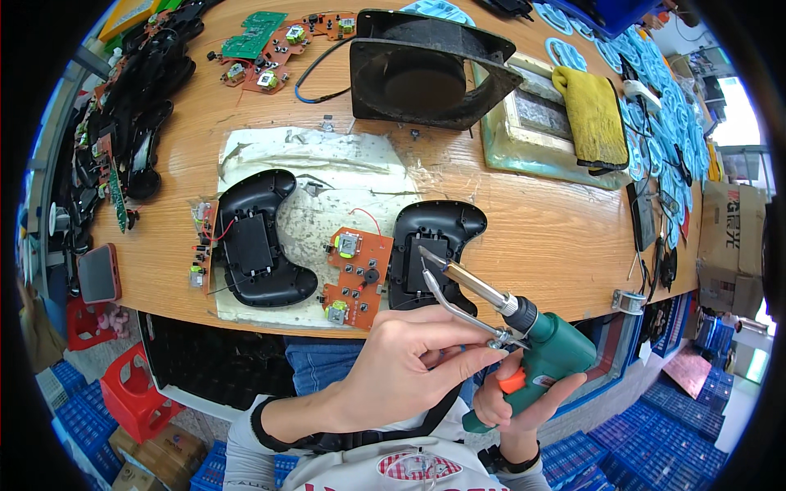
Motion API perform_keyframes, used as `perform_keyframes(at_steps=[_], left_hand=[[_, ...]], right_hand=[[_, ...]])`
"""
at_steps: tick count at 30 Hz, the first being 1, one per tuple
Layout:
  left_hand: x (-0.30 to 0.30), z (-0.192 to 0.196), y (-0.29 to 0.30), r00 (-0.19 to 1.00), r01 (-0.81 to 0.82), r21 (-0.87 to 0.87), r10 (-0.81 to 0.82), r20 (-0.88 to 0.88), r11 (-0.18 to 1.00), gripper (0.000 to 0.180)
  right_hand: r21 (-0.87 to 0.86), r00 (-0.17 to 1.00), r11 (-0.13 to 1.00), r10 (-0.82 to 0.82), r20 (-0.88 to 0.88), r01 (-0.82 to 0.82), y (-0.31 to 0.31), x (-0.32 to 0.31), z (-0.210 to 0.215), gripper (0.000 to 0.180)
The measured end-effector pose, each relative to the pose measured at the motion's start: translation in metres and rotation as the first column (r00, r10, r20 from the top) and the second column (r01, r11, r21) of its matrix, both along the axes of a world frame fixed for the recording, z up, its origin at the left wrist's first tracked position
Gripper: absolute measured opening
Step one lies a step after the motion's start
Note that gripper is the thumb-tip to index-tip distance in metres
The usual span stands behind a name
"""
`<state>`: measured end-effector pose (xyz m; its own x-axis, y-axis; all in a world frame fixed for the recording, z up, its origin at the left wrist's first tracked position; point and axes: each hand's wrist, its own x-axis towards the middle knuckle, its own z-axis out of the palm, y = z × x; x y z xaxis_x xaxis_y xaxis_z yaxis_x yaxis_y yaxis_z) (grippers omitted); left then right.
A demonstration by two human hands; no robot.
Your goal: Soldering components onto electronic circuit boards of game controllers.
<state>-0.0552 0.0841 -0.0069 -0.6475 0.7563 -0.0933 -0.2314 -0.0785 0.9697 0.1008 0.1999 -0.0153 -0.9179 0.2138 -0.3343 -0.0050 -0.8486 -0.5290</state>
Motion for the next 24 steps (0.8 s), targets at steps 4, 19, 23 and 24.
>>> perform_keyframes(at_steps=[4, 19, 23, 24], left_hand=[[-0.0035, 0.0051, -0.0003, 1.000, 0.019, -0.051, -0.020, -0.018, 0.999, 0.013], [-0.0030, 0.0040, 0.0015, 0.991, 0.022, -0.077, -0.032, -0.130, 0.997, 0.012], [-0.0005, 0.0010, 0.0027, 0.995, -0.004, -0.047, 0.000, -0.100, 0.999, 0.012], [-0.0006, 0.0004, 0.0032, 0.995, -0.014, -0.036, 0.011, -0.101, 0.999, 0.011]], right_hand=[[0.010, 1.000, 1.000, 0.021, 0.015, -0.021, 0.0007, 0.0008, 0.0005, 0.105], [0.081, 0.999, 0.996, 0.038, 0.033, -0.040, 0.0003, 0.0007, -0.0013, 0.104], [0.069, 0.999, 0.997, 0.041, 0.028, -0.043, -0.0007, 0.0007, -0.0001, 0.104], [0.061, 0.999, 0.997, 0.041, 0.024, -0.043, -0.0008, 0.0005, -0.0001, 0.104]])
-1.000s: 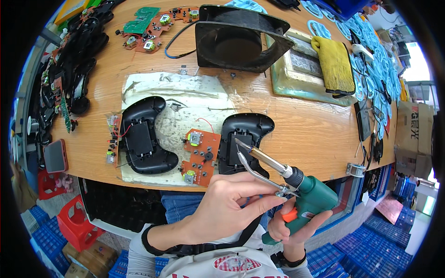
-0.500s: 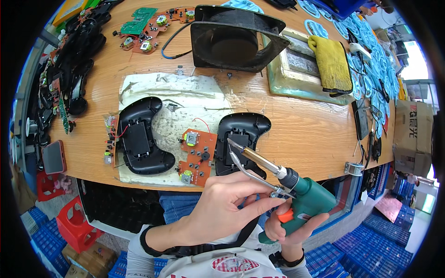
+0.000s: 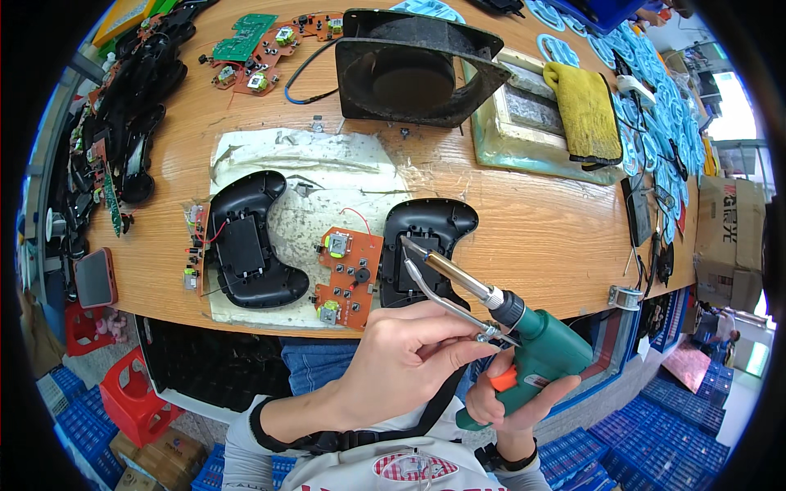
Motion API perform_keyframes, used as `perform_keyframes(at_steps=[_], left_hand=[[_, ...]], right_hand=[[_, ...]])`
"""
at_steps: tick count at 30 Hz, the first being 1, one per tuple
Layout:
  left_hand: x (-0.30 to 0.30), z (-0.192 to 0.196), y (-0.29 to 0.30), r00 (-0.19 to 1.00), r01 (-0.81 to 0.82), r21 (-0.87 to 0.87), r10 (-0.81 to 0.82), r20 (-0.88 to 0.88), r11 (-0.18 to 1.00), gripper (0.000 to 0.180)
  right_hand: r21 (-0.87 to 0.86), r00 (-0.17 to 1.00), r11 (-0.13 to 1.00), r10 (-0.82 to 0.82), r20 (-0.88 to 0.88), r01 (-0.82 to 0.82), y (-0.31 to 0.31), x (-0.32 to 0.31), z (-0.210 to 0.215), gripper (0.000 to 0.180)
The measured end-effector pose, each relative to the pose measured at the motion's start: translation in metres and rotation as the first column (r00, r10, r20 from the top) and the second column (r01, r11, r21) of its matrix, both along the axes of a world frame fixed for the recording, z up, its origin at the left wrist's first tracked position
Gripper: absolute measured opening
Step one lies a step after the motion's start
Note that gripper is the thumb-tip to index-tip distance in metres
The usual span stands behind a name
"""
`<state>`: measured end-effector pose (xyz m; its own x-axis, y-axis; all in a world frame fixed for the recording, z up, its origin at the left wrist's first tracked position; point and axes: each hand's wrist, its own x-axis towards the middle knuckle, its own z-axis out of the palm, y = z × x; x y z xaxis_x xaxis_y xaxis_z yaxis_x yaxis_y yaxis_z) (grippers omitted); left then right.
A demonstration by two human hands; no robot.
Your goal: Soldering components onto electronic circuit boards of game controllers.
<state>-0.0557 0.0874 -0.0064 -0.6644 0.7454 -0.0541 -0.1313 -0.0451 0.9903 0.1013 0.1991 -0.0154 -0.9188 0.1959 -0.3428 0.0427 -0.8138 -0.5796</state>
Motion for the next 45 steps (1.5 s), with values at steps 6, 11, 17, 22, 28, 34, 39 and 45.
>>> perform_keyframes(at_steps=[6, 11, 17, 22, 28, 34, 39, 45], left_hand=[[-0.004, 0.004, -0.001, 0.997, 0.035, -0.031, -0.033, 0.067, 0.999, 0.013], [-0.007, -0.001, -0.005, 0.973, 0.142, 0.002, -0.140, 0.181, 0.990, 0.014], [-0.017, 0.009, -0.012, 0.748, 0.265, 0.150, -0.301, 0.591, 0.952, 0.019], [-0.015, 0.003, -0.013, 0.900, 0.241, 0.084, -0.255, 0.354, 0.967, 0.015], [-0.011, 0.002, -0.011, 0.974, 0.153, 0.052, -0.159, 0.162, 0.987, 0.013], [-0.009, 0.004, -0.012, 0.992, 0.116, 0.017, -0.116, 0.049, 0.993, 0.012], [0.000, 0.001, -0.005, 0.999, 0.041, 0.062, -0.042, 0.011, 0.997, 0.013], [0.008, 0.004, 0.001, 0.993, 0.036, 0.070, -0.028, -0.111, 0.997, 0.017]], right_hand=[[0.011, 1.000, 1.000, 0.017, 0.004, -0.017, 0.000, 0.000, -0.001, 0.104], [0.037, 1.000, 0.999, 0.028, -0.008, -0.028, 0.000, -0.003, -0.003, 0.100], [-0.094, 0.999, 0.995, -0.036, 0.011, 0.037, -0.002, 0.006, -0.007, 0.105], [-0.156, 0.993, 0.987, 0.021, -0.118, -0.040, -0.003, 0.000, -0.006, 0.106], [-0.007, 0.998, 0.998, 0.055, -0.004, -0.055, -0.003, -0.002, -0.002, 0.106], [0.062, 0.998, 0.996, 0.054, 0.041, -0.056, -0.004, 0.000, -0.002, 0.106], [0.102, 1.000, 0.995, 0.007, -0.023, -0.004, -0.006, 0.000, -0.005, 0.109], [0.086, 0.995, 0.996, -0.032, -0.095, 0.040, -0.014, 0.000, -0.010, 0.111]])
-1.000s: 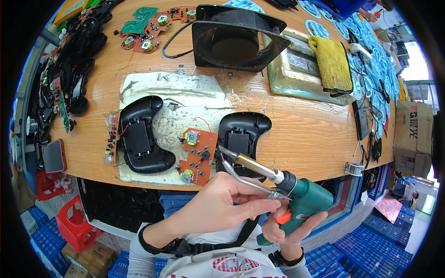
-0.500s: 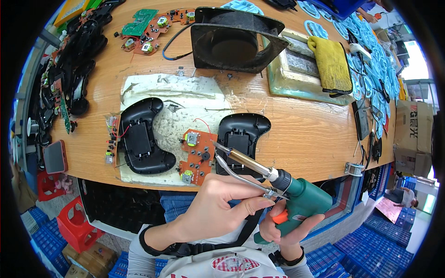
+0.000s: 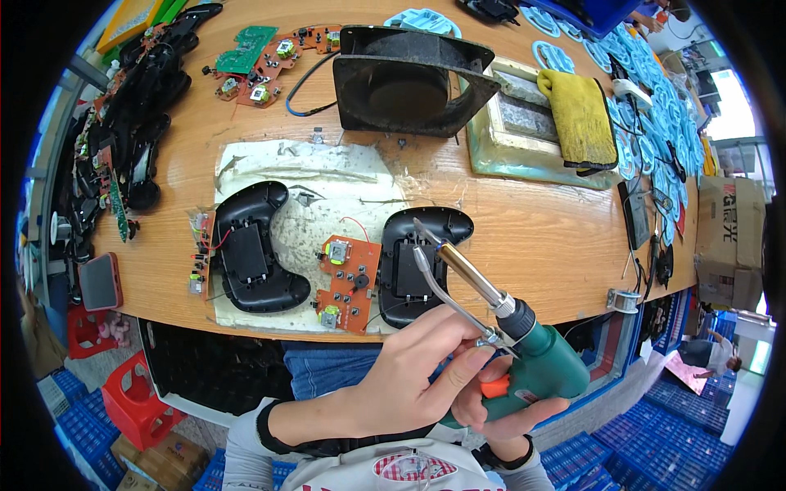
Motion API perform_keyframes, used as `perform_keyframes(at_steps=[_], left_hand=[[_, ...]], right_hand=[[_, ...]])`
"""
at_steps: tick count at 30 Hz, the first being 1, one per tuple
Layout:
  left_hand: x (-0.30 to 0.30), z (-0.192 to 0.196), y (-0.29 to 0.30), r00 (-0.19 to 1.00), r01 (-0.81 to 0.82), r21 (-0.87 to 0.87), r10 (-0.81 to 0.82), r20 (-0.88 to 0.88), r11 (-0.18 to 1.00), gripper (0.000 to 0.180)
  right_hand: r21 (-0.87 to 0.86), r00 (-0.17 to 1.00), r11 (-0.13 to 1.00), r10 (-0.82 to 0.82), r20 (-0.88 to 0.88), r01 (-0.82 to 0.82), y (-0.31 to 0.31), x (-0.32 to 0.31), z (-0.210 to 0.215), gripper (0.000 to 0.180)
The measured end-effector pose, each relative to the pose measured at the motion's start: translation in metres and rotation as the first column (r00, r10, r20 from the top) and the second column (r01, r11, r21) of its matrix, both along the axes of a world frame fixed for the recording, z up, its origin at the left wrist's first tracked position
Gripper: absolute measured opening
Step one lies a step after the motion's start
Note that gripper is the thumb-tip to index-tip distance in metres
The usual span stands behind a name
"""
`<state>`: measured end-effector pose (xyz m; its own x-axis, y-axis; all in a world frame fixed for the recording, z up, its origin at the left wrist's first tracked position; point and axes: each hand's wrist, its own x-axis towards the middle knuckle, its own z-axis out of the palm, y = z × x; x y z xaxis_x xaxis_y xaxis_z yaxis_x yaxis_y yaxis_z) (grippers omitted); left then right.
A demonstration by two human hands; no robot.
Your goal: Soldering components onto electronic circuit boards of game controllers.
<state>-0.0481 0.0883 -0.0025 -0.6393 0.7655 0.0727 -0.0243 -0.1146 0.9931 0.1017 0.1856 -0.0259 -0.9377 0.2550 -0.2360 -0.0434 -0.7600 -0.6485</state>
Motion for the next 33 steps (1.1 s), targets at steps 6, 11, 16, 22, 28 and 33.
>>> perform_keyframes(at_steps=[6, 11, 16, 22, 28, 33], left_hand=[[0.005, -0.006, 0.004, 0.991, -0.055, 0.021, 0.057, -0.120, 0.998, 0.016], [0.007, -0.003, 0.005, 0.997, -0.081, -0.004, 0.081, -0.016, 0.997, 0.018], [0.009, -0.004, 0.005, 0.994, -0.084, -0.006, 0.084, 0.069, 0.996, 0.021], [0.011, -0.002, 0.008, 0.978, -0.145, 0.023, 0.140, 0.156, 0.989, 0.042], [-0.001, 0.008, 0.001, 0.936, 0.011, 0.053, -0.029, 0.352, 0.999, 0.034], [-0.016, 0.001, -0.010, 0.976, 0.094, 0.062, -0.104, 0.189, 0.994, 0.022]], right_hand=[[0.047, 0.997, 0.998, 0.047, 0.059, -0.050, -0.004, -0.005, 0.004, 0.109], [0.058, 0.992, 0.997, 0.040, 0.116, -0.047, -0.007, -0.010, 0.006, 0.108], [0.083, 0.993, 0.996, 0.022, 0.116, -0.032, -0.011, -0.015, 0.009, 0.106], [0.143, 0.993, 0.987, 0.057, 0.108, -0.073, -0.011, -0.019, 0.008, 0.105], [0.050, 0.993, 0.998, 0.025, 0.113, -0.030, -0.009, -0.022, 0.012, 0.105], [-0.073, 0.992, 0.990, 0.124, 0.022, -0.122, 0.001, -0.026, 0.015, 0.103]])
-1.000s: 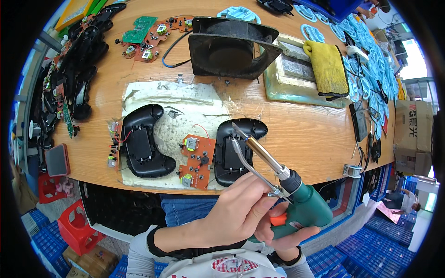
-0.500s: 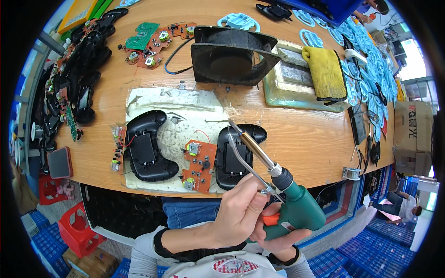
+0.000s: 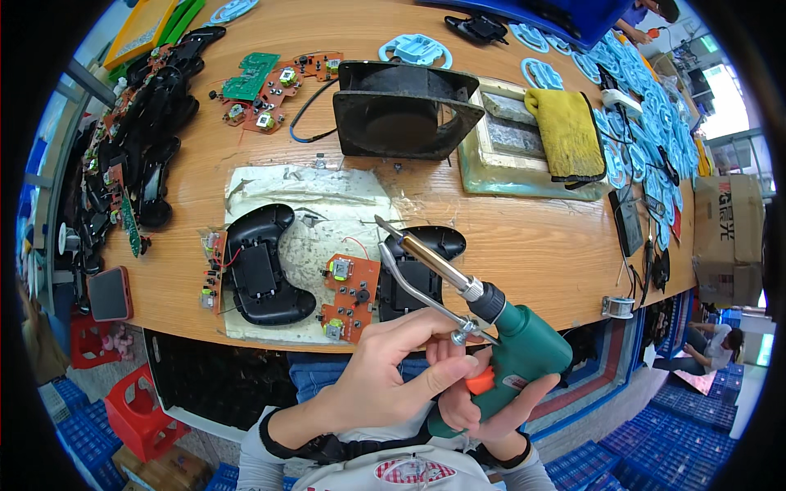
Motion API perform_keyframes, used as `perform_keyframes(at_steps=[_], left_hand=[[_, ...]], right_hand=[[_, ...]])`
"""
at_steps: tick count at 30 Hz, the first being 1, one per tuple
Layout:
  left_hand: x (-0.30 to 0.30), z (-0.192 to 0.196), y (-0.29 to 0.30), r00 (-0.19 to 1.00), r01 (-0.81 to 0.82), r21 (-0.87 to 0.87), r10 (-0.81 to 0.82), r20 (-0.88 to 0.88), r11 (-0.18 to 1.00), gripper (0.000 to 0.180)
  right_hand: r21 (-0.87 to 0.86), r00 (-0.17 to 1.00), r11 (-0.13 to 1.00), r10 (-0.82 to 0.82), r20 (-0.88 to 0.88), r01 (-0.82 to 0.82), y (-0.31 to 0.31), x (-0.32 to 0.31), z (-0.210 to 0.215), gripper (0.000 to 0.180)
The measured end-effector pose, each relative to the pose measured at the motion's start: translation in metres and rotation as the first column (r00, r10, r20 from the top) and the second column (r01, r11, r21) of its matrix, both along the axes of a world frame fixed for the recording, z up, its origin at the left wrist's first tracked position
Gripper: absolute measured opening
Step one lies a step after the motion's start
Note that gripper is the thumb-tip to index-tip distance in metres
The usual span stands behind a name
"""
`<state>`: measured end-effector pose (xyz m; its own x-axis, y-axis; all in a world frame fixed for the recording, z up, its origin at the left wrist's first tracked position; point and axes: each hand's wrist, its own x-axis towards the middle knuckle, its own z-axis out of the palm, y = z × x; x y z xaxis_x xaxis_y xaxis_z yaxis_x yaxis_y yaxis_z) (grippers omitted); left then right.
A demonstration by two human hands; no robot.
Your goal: Soldering components onto electronic circuit boards of game controllers.
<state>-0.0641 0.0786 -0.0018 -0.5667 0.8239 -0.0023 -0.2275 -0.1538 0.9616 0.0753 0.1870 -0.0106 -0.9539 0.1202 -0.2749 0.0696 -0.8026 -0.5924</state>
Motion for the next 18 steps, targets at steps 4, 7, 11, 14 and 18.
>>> perform_keyframes(at_steps=[4, 7, 11, 14, 18], left_hand=[[-0.0031, 0.0027, 0.0030, 0.994, -0.066, 0.013, 0.064, 0.091, 0.998, 0.020], [-0.0057, 0.0011, 0.0027, 0.993, -0.078, -0.014, 0.079, 0.091, 0.997, 0.019], [-0.0080, 0.0079, 0.0052, 0.983, -0.118, -0.111, 0.100, -0.154, 0.987, 0.019], [-0.0069, 0.0088, 0.0067, 0.948, -0.189, -0.114, 0.151, -0.281, 0.975, 0.020], [-0.0043, 0.0101, 0.0076, 0.947, -0.196, -0.129, 0.153, -0.283, 0.972, 0.018]], right_hand=[[-0.162, 0.998, 0.986, -0.051, -0.037, 0.044, 0.0012, -0.0047, -0.0003, 0.103], [-0.244, 0.998, 0.969, -0.049, -0.045, 0.037, 0.0020, -0.0047, -0.0015, 0.101], [-0.132, 0.999, 0.991, -0.040, -0.027, 0.036, 0.0006, -0.0017, -0.0036, 0.099], [-0.025, 0.999, 0.999, -0.029, -0.019, 0.029, -0.0013, -0.0013, -0.0053, 0.098], [0.076, 0.997, 0.995, -0.067, -0.042, 0.070, -0.0034, -0.0028, -0.0079, 0.098]])
